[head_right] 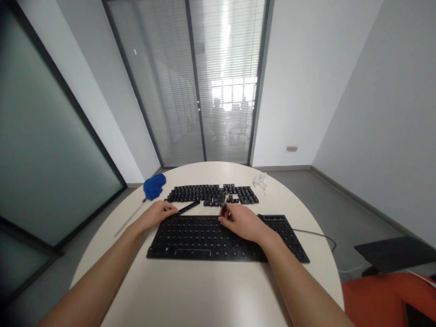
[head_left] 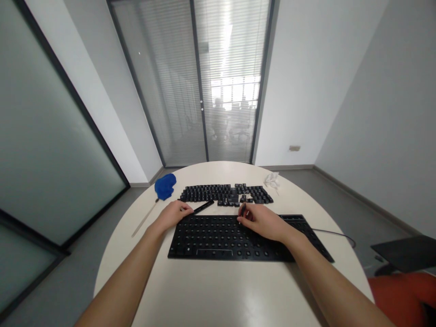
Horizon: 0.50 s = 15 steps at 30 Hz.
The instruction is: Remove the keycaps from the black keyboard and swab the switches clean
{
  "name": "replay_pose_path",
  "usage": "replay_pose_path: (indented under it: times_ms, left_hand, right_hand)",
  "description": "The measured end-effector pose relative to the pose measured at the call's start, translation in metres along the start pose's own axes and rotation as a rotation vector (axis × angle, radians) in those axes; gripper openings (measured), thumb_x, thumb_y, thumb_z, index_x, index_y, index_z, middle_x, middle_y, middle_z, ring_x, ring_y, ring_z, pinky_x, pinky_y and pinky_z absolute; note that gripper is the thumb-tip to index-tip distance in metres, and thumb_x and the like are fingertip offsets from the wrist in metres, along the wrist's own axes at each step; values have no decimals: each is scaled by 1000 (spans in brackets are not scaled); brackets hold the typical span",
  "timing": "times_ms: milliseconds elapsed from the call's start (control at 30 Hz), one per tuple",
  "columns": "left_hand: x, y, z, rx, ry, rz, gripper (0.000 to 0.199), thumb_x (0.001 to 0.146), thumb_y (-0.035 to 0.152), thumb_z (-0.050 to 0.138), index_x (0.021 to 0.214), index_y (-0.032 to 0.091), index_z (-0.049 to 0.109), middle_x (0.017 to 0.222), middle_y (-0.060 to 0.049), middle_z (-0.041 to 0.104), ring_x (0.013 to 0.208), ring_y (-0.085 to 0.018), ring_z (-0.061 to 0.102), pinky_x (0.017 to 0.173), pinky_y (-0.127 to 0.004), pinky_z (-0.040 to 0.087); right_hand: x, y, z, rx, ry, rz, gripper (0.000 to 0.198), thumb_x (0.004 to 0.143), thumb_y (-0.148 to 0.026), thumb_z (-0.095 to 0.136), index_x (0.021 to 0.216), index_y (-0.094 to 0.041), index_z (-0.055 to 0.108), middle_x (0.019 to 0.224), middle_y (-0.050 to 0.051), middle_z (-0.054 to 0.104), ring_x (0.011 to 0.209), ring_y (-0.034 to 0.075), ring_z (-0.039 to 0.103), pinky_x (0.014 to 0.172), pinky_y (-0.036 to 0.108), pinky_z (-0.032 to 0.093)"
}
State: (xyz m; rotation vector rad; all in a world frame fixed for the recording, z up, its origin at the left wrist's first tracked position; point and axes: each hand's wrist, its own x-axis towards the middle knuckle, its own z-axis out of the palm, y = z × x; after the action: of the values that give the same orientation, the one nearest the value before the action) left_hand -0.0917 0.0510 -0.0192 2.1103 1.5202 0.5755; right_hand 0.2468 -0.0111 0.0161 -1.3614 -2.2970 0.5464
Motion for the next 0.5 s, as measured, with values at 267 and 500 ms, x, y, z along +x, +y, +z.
replay_pose_path:
  times_ms: [267,500]
  left_hand:
    - [0,0,1,74,-19,-8,30,82,42,59,83,18,78,84,-6,77,77,-24,69,68,-28,46]
    - [-2,1,3,167,177,47,23,88,35,56,89,21,73,88,-5,75,81,-23,68,73,-29,46]
  right_hand:
    - [1,1,1,-16,-11,-10,18,90,-36,58,93,-19,63,84,7,70,75,22,64,66,30,45]
    - [1,2,1,-16,-15,-11,18,90,-35,58,93,-19,63,84,6,70,75,21,64,65,29,44]
